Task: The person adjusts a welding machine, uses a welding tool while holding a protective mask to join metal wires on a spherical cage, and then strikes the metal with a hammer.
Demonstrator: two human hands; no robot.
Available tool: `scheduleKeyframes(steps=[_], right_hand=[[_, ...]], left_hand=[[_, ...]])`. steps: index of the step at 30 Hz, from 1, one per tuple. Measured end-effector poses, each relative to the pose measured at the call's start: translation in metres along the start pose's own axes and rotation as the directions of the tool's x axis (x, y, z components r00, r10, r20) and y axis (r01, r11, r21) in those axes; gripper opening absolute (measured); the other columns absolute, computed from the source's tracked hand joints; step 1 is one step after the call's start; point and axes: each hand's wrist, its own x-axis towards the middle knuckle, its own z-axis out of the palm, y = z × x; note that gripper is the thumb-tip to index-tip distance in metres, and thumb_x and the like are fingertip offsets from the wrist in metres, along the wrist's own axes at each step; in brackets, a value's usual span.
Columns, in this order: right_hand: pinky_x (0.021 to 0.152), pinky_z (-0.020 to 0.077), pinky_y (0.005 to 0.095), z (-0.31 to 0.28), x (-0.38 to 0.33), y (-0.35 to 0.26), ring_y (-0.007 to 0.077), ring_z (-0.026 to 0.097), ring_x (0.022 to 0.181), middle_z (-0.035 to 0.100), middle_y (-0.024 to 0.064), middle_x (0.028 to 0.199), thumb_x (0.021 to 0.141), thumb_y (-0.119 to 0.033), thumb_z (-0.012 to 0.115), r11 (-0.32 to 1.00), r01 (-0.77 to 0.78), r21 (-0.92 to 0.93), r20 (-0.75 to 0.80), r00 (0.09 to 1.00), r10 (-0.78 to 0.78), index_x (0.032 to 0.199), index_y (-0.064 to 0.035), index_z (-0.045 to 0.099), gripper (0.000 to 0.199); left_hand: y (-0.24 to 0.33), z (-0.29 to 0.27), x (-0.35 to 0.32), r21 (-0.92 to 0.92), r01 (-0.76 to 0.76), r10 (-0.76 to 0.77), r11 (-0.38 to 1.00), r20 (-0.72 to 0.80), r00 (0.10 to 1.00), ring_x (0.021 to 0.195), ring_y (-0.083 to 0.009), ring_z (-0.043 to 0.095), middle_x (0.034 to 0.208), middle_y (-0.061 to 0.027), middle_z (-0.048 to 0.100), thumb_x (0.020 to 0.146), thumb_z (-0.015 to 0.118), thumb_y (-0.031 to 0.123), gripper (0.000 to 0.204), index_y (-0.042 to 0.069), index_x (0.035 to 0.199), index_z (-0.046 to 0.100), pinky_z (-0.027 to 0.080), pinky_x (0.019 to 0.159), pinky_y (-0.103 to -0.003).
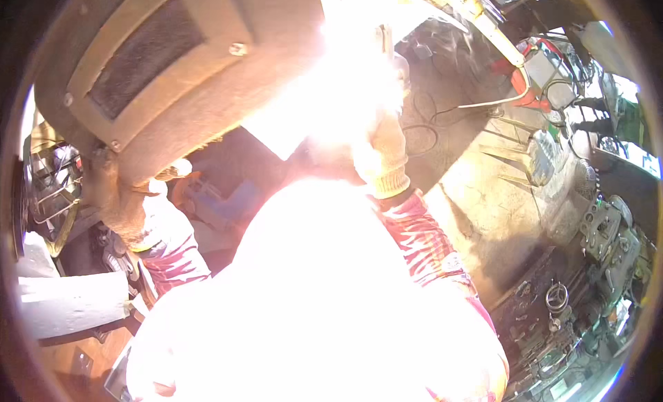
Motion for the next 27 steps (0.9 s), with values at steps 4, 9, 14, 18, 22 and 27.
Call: scheduleKeyframes(steps=[4,9,14,18,22,27], right_hand=[[0.065,0.0537,0.0344,-0.003,-0.002,0.010,0.0209,0.069,0.072,0.070,0.0132,0.080,0.090,-0.019,0.070,0.994,0.038,-0.105,-0.007,0.999,-0.039,0.108,0.0025,0.061,0.029],[0.075,0.0539,0.0411,-0.007,-0.012,0.036,0.0369,0.067,0.083,0.070,0.0153,0.091,0.083,-0.007,0.064,0.707,0.399,-0.584,0.069,0.892,-0.446,0.102,-0.0018,0.069,0.020],[0.082,0.0519,0.0416,-0.007,-0.011,0.033,0.0348,0.065,0.089,0.068,0.0157,0.098,0.083,-0.004,0.064,0.648,0.468,-0.601,0.054,0.833,-0.551,0.102,-0.0001,0.067,0.020],[0.071,0.0519,0.0320,0.001,-0.013,0.043,0.0182,0.063,0.082,0.065,0.0073,0.094,0.092,-0.008,0.065,0.981,0.193,0.012,-0.168,0.968,-0.188,0.111,0.0017,0.059,0.022],[0.077,0.0530,0.0313,-0.014,-0.009,0.040,0.0135,0.059,0.094,0.061,0.0092,0.111,0.101,-0.012,0.055,0.965,0.182,-0.188,-0.110,0.973,-0.205,0.137,-0.0010,0.049,0.038],[0.064,0.0476,0.0251,-0.014,-0.006,0.026,0.0088,0.057,0.075,0.059,0.0012,0.087,0.098,-0.013,0.057,0.985,0.046,0.164,-0.142,0.990,-0.023,0.123,-0.0034,0.051,0.028]], left_hand=[[-0.001,0.074,-0.028,0.103,-0.280,0.251,0.955,0.228,0.941,0.092,-0.0205,0.062,0.108,-0.0108,0.065,0.084,0.075,0.016,0.037,-0.003,0.114,0.065,0.050,0.086,-0.037],[-0.014,0.057,-0.026,0.388,-0.922,0.580,-0.001,0.751,0.315,0.107,-0.0251,0.063,0.124,-0.0200,0.062,0.089,0.072,0.013,0.026,0.001,0.111,0.069,0.050,0.094,-0.039],[-0.014,0.049,-0.033,0.541,-0.647,0.462,0.537,0.453,0.762,0.103,-0.0292,0.068,0.114,-0.0207,0.068,0.088,0.073,0.017,0.024,0.002,0.107,0.069,0.053,0.091,-0.040],[-0.013,0.052,-0.027,0.420,-0.519,0.385,0.745,0.366,0.847,0.105,-0.0321,0.067,0.118,-0.0218,0.066,0.091,0.069,0.020,0.027,0.002,0.110,0.066,0.053,0.092,-0.043],[-0.010,0.058,-0.018,0.005,-0.300,0.279,0.954,0.355,0.892,0.106,-0.0336,0.066,0.121,-0.0219,0.064,0.094,0.064,0.023,0.031,0.002,0.117,0.062,0.053,0.092,-0.046],[-0.002,0.019,0.013,-0.319,-0.023,0.159,0.948,0.407,0.900,0.108,-0.0354,0.065,0.126,-0.0220,0.062,0.097,0.059,0.027,0.037,0.002,0.125,0.056,0.053,0.093,-0.049]])
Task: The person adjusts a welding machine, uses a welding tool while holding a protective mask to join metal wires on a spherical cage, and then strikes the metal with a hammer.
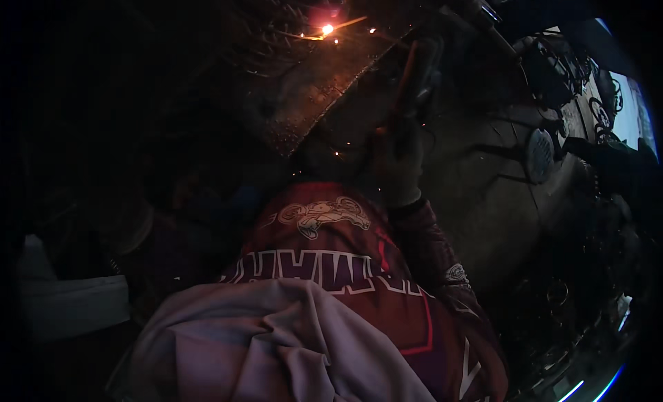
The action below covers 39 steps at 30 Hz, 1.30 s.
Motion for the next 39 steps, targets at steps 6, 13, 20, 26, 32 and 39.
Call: scheduleKeyframes(steps=[6,13,20,26,32,39], right_hand=[[0.065,0.0484,0.0254,-0.008,-0.015,-0.003,0.0100,0.059,0.075,0.062,0.0040,0.090,0.097,-0.013,0.058,0.997,-0.042,0.063,0.062,0.997,0.038,0.120,-0.0019,0.051,0.027],[0.071,0.0515,0.0279,0.002,-0.017,-0.017,0.0131,0.063,0.079,0.065,0.0074,0.091,0.093,-0.012,0.064,0.993,-0.113,0.038,0.130,0.986,0.107,0.120,-0.0009,0.051,0.032],[0.071,0.0520,0.0303,0.012,-0.017,-0.004,0.0141,0.064,0.079,0.066,0.0072,0.089,0.091,-0.018,0.069,0.996,-0.093,0.000,0.116,0.989,0.092,0.117,-0.0019,0.057,0.033],[0.071,0.0519,0.0343,0.016,-0.013,-0.001,0.0186,0.065,0.077,0.066,0.0090,0.085,0.088,-0.022,0.072,0.989,-0.039,-0.144,0.066,0.997,0.048,0.117,-0.0033,0.057,0.037],[0.071,0.0505,0.0277,0.019,-0.010,-0.009,0.0130,0.060,0.080,0.062,0.0061,0.091,0.097,-0.010,0.057,0.988,-0.027,-0.151,0.157,0.986,0.051,0.118,-0.0003,0.050,0.024],[0.076,0.0523,0.0367,0.023,-0.012,-0.016,0.0293,0.068,0.085,0.069,0.0155,0.096,0.088,-0.026,0.071,0.969,0.048,-0.241,0.096,0.995,-0.025,0.117,-0.0006,0.059,0.040]], left_hand=[[0.014,-0.037,-0.013,-0.185,0.061,-0.040,0.981,0.112,0.993,0.110,-0.0377,0.063,0.130,-0.0221,0.059,0.101,0.052,0.032,0.045,0.002,0.135,0.050,0.053,0.093,-0.053],[0.021,-0.032,-0.009,-0.031,0.197,-0.185,0.980,0.232,0.955,0.111,-0.0360,0.063,0.135,-0.0216,0.056,0.104,0.045,0.035,0.049,0.003,0.141,0.044,0.060,0.082,-0.055],[0.013,-0.020,-0.015,-0.060,0.069,-0.061,0.996,0.133,0.989,0.112,-0.0388,0.063,0.137,-0.0251,0.053,0.102,0.050,0.032,0.052,0.003,0.144,0.039,0.062,0.077,-0.060],[0.014,-0.021,-0.015,-0.079,0.180,-0.172,0.980,0.100,0.980,0.107,-0.0435,0.064,0.138,-0.0250,0.051,0.099,0.053,0.033,0.058,0.004,0.146,0.036,0.062,0.073,-0.060],[-0.004,0.013,-0.025,0.150,0.070,-0.051,0.986,-0.128,0.990,0.113,-0.0380,0.062,0.132,-0.0254,0.055,0.095,0.061,0.027,0.058,0.003,0.144,0.040,0.058,0.084,-0.055],[-0.032,0.041,-0.032,0.376,-0.020,0.122,0.927,-0.250,0.961,0.095,-0.0211,0.066,0.111,-0.0120,0.065,0.082,0.074,0.008,0.063,-0.001,0.138,0.047,0.060,0.080,-0.036]])
